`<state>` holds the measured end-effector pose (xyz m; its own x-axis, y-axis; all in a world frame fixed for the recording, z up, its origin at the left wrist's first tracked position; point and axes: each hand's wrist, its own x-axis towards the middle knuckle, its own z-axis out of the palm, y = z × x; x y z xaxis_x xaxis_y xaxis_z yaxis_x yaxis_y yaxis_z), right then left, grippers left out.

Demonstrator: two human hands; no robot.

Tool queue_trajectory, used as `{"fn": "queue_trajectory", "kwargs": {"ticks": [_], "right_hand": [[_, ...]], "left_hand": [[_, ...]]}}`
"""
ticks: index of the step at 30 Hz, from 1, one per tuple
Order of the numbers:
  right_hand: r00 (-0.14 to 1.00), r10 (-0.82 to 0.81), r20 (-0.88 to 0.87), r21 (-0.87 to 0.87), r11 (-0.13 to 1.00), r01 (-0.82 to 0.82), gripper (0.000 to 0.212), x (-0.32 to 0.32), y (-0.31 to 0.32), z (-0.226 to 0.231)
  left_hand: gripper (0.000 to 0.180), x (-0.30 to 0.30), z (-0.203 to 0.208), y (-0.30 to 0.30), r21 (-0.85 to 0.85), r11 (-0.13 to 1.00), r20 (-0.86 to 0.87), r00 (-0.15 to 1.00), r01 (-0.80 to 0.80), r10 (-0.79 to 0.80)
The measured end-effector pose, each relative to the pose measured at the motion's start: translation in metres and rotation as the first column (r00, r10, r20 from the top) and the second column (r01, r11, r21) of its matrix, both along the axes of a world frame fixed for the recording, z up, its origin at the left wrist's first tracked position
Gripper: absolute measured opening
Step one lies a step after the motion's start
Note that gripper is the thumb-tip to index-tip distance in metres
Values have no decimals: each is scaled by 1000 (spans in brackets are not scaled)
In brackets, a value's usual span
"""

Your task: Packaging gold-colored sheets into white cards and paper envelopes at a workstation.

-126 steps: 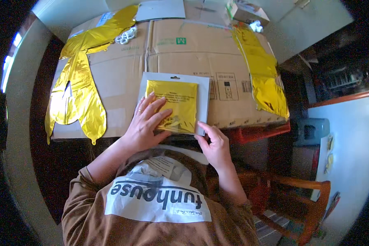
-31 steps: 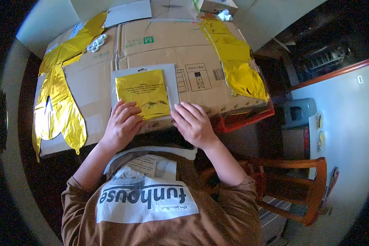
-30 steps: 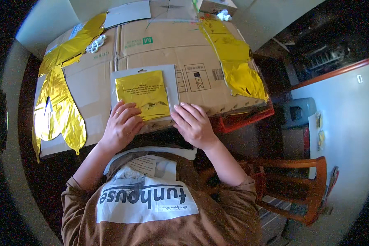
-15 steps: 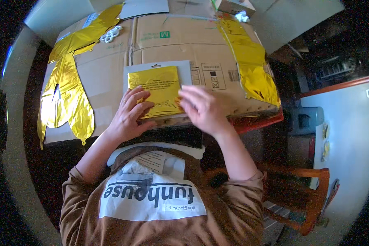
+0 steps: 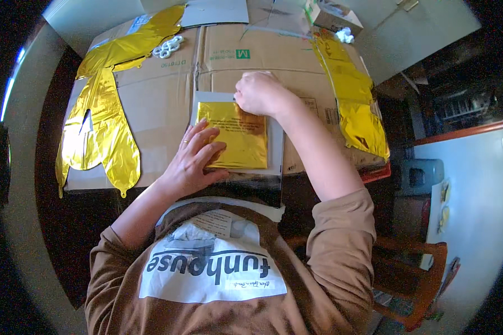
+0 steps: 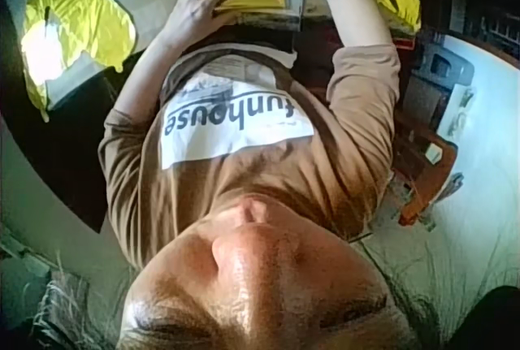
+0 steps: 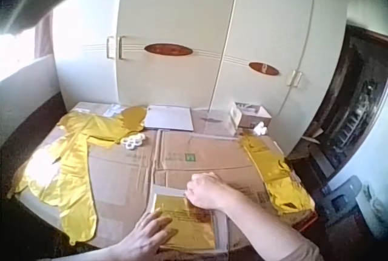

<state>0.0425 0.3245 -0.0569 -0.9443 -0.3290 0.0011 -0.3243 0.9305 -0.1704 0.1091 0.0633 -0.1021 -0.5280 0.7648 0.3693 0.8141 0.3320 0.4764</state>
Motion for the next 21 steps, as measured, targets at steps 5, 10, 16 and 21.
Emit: {"fn": "queue_trajectory", "kwargs": {"ticks": [5,10,16,21], "right_hand": [[979,-143,142,-14,989,147,29,-2,3,6],[997,-41,66,-56,997,45,21,18,6,15],[990,-65,-122,-394,919,11,15,50,15,9],[981,-58,-187,-337,941,-8,9,149,6,38]], "left_hand": [[64,-1,1,0,-12,999,-6,1000,30,-30],[63,-2,1,3,-15,1000,-48,999,23,-23],[50,1,15,11,-47,994,-137,985,98,-103],[38,-12,10,19,18,955,-45,954,296,-295]]}}
